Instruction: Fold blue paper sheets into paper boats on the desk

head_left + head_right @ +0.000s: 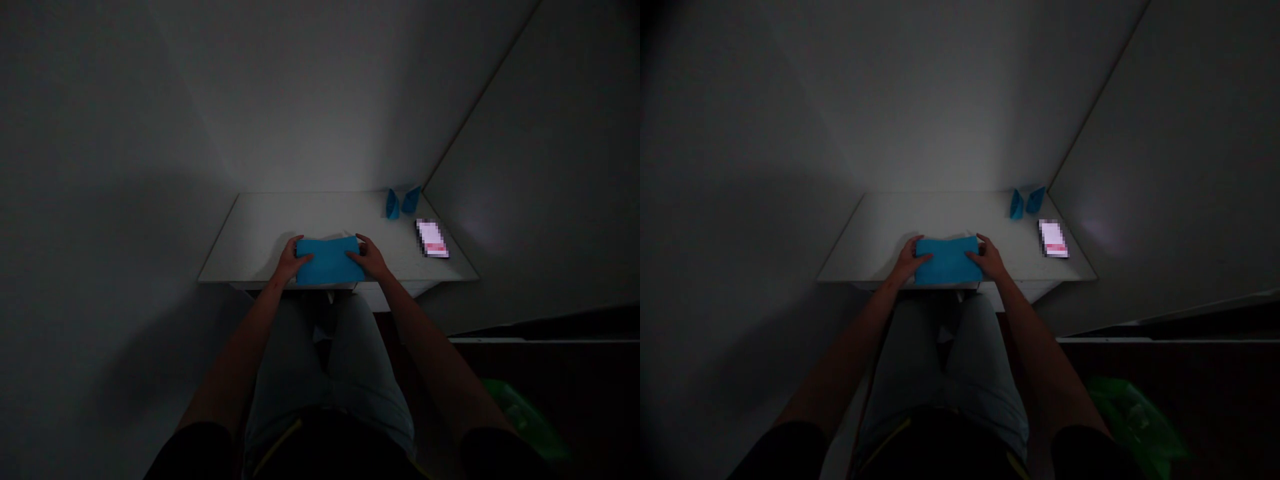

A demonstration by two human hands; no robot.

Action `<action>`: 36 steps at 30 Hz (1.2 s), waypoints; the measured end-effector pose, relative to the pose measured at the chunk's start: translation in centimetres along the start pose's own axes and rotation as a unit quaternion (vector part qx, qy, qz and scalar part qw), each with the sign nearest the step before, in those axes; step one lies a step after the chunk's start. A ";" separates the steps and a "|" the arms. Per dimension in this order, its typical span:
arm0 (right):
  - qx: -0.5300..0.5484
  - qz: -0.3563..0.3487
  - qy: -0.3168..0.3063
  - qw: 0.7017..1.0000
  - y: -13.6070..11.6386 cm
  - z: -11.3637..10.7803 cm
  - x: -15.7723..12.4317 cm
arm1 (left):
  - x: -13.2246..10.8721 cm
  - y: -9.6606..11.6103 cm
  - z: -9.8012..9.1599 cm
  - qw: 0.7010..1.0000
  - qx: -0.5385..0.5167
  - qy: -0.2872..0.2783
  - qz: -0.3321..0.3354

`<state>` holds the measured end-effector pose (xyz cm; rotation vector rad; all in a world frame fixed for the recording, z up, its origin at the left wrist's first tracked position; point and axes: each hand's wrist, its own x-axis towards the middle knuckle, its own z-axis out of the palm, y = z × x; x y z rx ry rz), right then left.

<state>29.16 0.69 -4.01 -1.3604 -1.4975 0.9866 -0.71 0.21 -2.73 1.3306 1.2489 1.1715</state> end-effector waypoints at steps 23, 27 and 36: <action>-0.395 -0.266 -0.194 0.858 -3.6 -1.0 -6.1 | -5.0 0.9 -0.4 0.888 0.345 -0.216 0.215; -0.377 -0.232 -0.225 0.868 -4.5 -1.9 -5.9 | -4.3 1.3 -0.7 0.894 0.328 -0.231 0.199; -0.396 -0.177 -0.280 0.857 -5.7 -2.3 -4.1 | -3.3 2.7 -0.9 0.840 0.411 -0.282 0.213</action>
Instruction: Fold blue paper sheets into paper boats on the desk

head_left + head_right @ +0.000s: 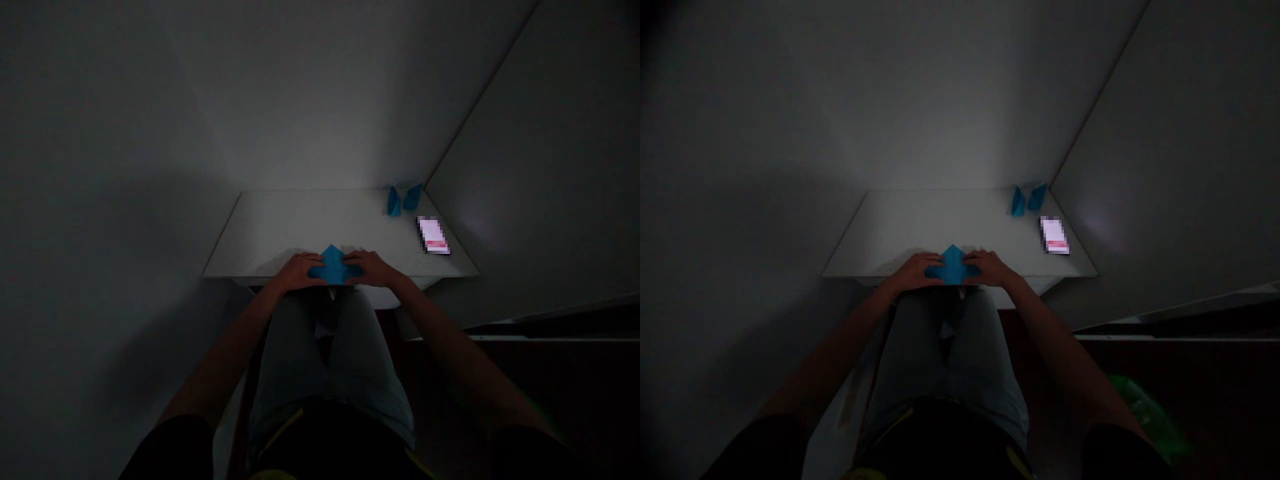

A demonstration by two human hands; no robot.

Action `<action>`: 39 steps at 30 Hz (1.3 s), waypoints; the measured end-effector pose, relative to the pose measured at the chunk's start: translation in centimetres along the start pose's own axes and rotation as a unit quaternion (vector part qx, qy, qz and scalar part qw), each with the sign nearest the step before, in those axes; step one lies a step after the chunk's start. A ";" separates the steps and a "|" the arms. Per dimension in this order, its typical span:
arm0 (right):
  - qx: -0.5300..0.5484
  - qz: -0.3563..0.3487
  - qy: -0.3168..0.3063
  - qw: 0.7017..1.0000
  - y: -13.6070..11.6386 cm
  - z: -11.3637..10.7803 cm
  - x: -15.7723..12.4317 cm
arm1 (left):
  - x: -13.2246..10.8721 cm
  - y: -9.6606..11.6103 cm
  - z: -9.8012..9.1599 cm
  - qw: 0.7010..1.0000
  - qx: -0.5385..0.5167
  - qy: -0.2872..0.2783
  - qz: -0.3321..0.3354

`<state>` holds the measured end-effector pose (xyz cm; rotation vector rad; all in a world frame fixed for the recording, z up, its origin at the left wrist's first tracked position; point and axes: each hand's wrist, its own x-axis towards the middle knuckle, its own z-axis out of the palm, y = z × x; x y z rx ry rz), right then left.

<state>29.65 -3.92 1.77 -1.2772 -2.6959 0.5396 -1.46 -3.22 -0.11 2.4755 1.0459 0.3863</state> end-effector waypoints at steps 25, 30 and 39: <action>0.146 -0.051 -0.025 0.988 3.8 0.4 2.8 | 1.3 -0.7 -1.3 0.983 -0.171 -0.002 -0.067; 0.180 -0.044 -0.020 0.982 3.6 0.1 2.8 | 1.3 -0.9 -0.9 0.978 -0.189 0.012 -0.083; 0.187 0.002 -0.028 0.982 3.7 -0.2 3.0 | 1.9 -1.0 -0.6 0.985 -0.147 0.021 -0.084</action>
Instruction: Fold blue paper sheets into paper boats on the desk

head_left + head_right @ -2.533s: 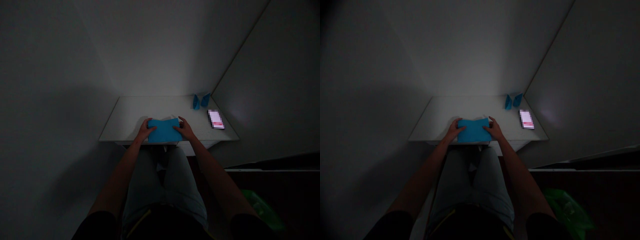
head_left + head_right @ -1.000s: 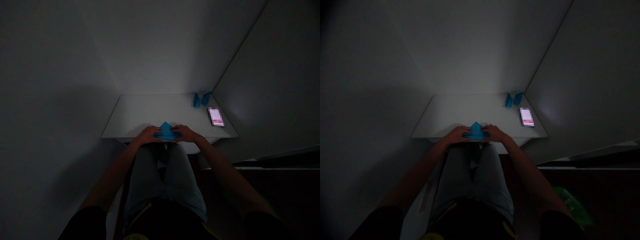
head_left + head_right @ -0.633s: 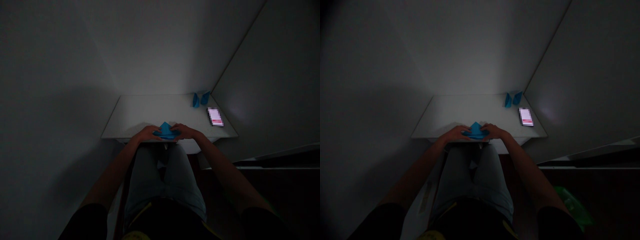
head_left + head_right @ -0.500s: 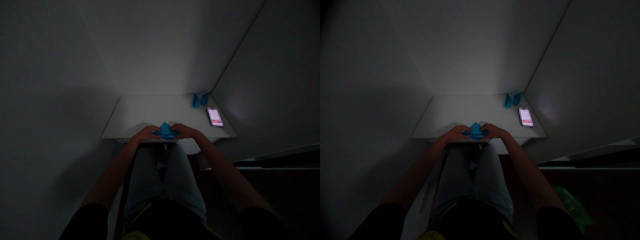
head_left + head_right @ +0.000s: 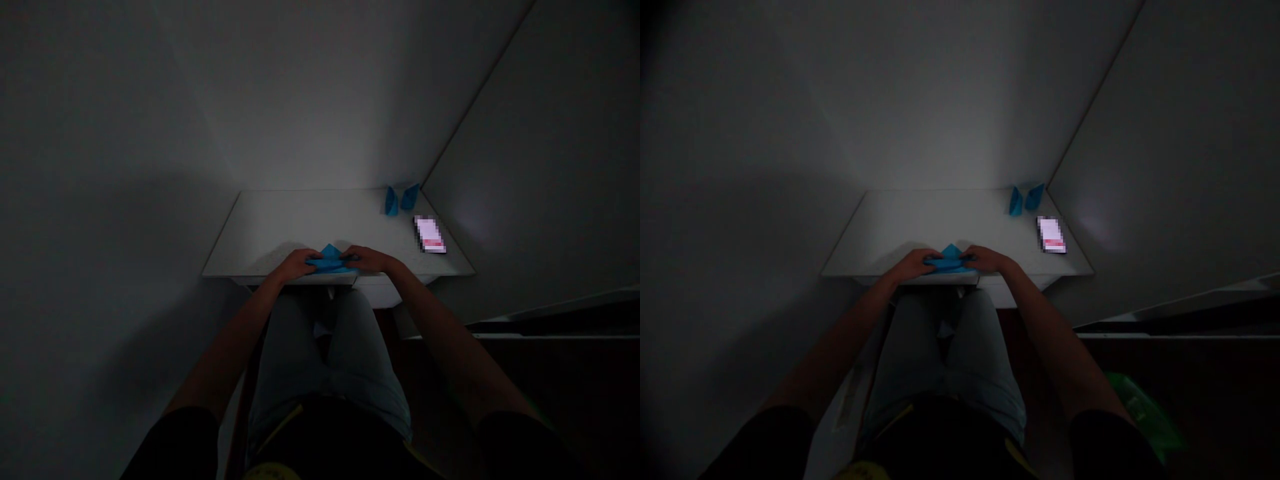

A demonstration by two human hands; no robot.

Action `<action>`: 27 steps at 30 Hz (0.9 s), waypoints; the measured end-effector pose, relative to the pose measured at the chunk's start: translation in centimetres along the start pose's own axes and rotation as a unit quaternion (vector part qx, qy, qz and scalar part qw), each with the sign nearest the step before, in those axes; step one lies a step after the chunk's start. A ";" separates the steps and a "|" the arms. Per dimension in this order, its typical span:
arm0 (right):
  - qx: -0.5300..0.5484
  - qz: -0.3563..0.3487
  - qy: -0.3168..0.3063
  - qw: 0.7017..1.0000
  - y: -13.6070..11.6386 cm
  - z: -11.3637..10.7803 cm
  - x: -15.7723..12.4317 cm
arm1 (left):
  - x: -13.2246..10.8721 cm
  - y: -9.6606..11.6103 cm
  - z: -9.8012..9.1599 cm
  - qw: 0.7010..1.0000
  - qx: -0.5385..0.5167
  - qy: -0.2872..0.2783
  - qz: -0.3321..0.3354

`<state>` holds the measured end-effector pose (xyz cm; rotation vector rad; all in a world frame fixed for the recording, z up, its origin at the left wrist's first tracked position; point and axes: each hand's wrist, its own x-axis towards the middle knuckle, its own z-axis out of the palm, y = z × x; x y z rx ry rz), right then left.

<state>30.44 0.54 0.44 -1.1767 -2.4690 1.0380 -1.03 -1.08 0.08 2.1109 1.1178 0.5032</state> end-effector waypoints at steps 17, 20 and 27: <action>-0.211 -0.064 0.132 0.966 -2.3 5.1 -5.1 | -5.6 -0.7 2.1 0.969 0.203 0.073 0.123; -0.200 -0.072 0.116 0.970 -1.6 5.5 -6.3 | -6.7 -1.2 2.2 0.972 0.193 0.091 0.099; -0.032 0.013 0.244 0.969 -3.0 2.2 -5.4 | -4.2 1.4 -0.3 0.975 0.041 0.220 -0.008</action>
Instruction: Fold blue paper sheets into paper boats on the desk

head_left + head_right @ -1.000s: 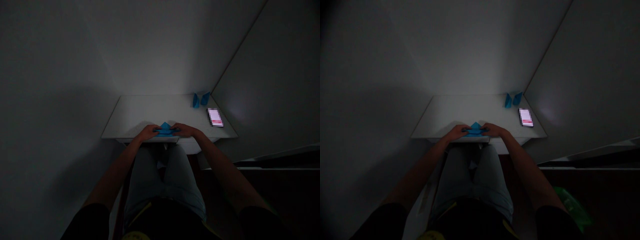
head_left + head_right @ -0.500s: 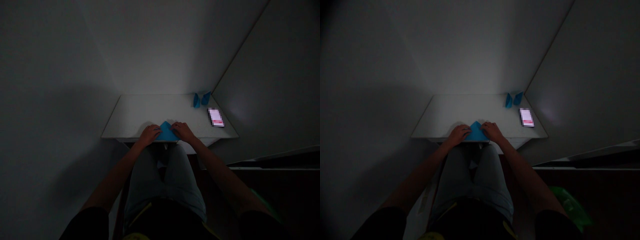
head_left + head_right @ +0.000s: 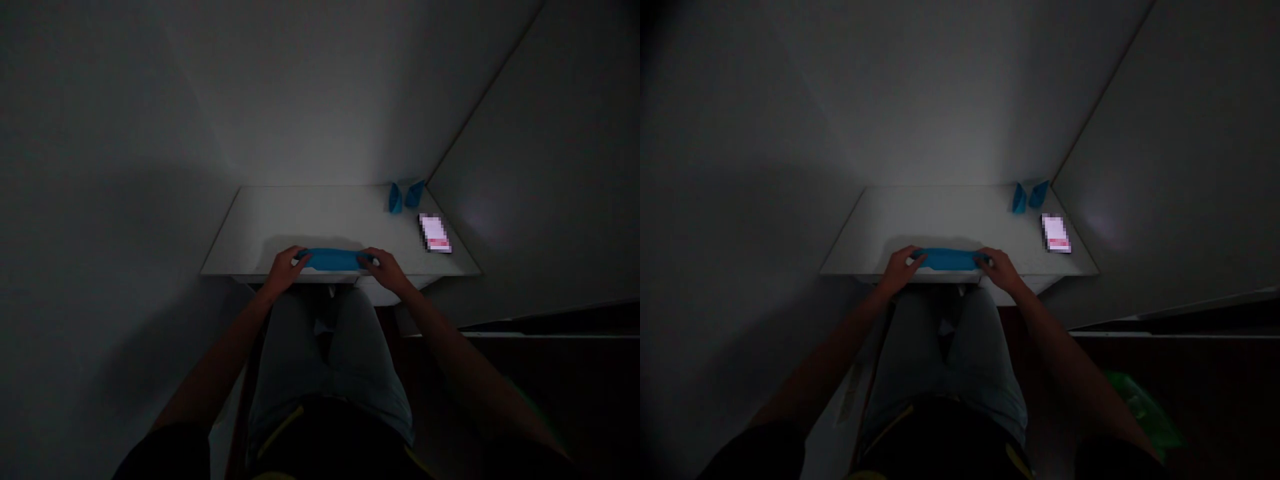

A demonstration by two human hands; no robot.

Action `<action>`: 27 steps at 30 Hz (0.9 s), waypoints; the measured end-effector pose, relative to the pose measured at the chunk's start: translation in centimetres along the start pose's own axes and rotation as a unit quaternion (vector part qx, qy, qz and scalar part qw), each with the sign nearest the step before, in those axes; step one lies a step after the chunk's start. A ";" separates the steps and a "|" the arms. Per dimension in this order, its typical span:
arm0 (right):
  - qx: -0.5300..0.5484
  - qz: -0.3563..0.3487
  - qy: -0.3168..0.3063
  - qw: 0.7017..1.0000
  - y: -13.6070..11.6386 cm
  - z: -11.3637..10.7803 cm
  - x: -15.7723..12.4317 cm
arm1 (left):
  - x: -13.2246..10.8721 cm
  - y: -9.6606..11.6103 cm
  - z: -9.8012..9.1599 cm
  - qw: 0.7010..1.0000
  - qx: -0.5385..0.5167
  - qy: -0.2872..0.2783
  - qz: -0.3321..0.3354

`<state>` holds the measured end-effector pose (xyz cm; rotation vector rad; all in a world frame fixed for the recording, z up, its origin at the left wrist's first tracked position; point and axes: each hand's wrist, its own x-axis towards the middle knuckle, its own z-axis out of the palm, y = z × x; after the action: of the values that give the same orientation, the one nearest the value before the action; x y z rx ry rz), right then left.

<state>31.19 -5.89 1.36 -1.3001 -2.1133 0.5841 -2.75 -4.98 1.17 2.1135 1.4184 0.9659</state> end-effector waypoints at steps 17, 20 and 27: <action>-0.135 -0.074 -0.061 0.986 2.6 1.9 0.6 | -0.2 -2.9 2.1 0.987 0.121 -0.064 0.084; -0.123 -0.102 -0.119 0.980 3.0 0.8 -0.6 | -1.6 -4.0 0.9 0.977 0.101 -0.130 0.136; -0.072 -0.119 -0.165 0.976 4.1 -1.0 -0.2 | -0.7 -4.6 -0.8 0.964 0.070 -0.202 0.156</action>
<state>34.58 -4.22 -0.49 -1.0570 -2.5823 0.5834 -6.40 -3.90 -1.56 2.5110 0.9954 0.4973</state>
